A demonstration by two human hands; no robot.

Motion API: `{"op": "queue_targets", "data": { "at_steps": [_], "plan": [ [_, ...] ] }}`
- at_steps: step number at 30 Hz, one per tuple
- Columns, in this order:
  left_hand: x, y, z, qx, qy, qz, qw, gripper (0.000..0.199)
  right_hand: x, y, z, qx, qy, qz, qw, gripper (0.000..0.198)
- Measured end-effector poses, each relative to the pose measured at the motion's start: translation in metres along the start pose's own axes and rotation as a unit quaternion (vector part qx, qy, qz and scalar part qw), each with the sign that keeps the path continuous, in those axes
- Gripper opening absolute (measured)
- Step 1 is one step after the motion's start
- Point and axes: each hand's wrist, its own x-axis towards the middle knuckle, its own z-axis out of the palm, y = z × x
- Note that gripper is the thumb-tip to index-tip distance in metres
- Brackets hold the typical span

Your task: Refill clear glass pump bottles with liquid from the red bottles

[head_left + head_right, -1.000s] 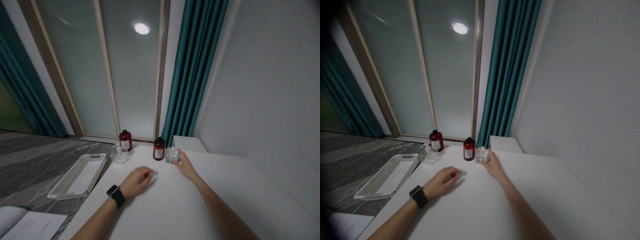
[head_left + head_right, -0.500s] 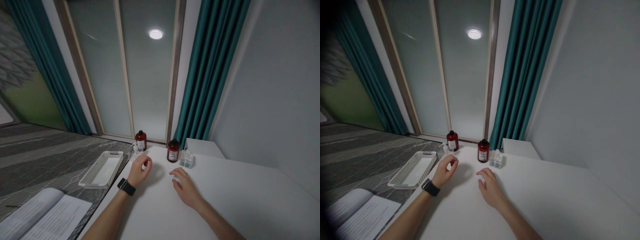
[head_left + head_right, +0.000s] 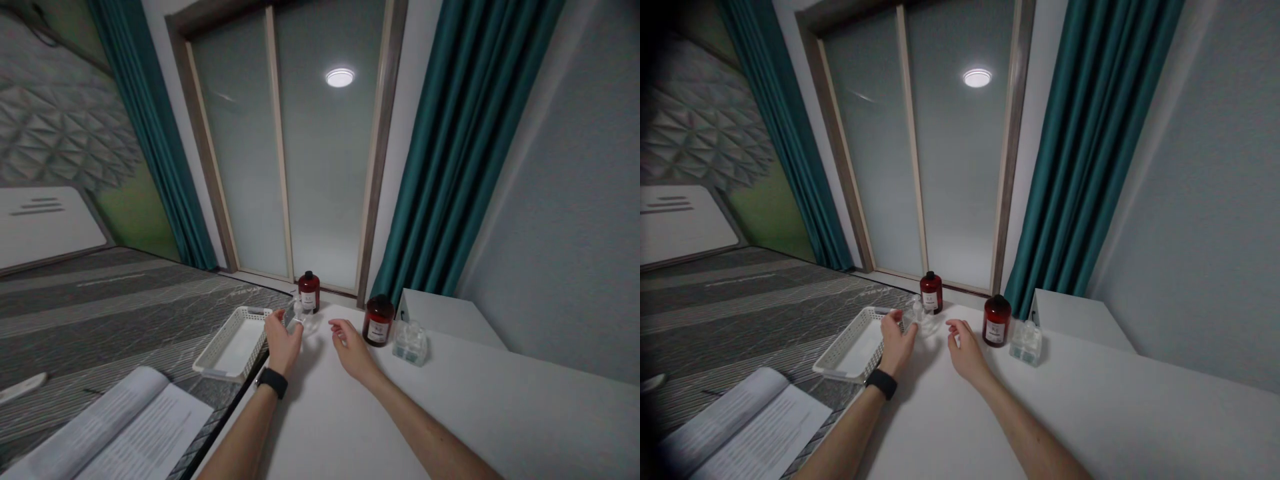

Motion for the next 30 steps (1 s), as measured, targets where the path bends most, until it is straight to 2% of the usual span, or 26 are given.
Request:
{"op": "queue_targets", "data": {
  "at_steps": [4, 6, 12, 16, 19, 24, 30],
  "plan": [
    [-0.001, -0.003, 0.004, 0.051, -0.041, 0.029, 0.997, 0.063, 0.042, 0.011, 0.023, 0.007, 0.037, 0.018, 0.999, 0.035],
    [-0.001, -0.004, 0.004, 0.082, -0.058, 0.041, 0.994, 0.067, 0.062, 0.014, 0.034, 0.007, 0.064, 0.021, 0.998, 0.041],
    [0.002, -0.008, 0.005, 0.103, -0.093, 0.032, 0.99, 0.054, 0.107, 0.018, 0.057, -0.003, 0.107, 0.009, 0.994, 0.06],
    [0.004, -0.008, 0.005, 0.103, -0.106, 0.023, 0.989, 0.054, 0.123, 0.019, 0.067, -0.002, 0.1, 0.007, 0.995, 0.077],
    [0.004, -0.007, 0.004, 0.106, -0.114, 0.013, 0.988, 0.055, 0.13, 0.02, 0.072, 0.002, 0.085, 0.008, 0.996, 0.082],
    [0.003, -0.007, 0.003, 0.09, -0.115, 0.012, 0.989, 0.054, 0.129, 0.015, 0.066, -0.008, 0.082, 0.006, 0.997, 0.075],
    [0.002, -0.007, 0.002, 0.06, -0.114, 0.022, 0.991, 0.055, 0.107, -0.007, 0.034, -0.026, 0.101, -0.018, 0.994, 0.066]
  ]
}}
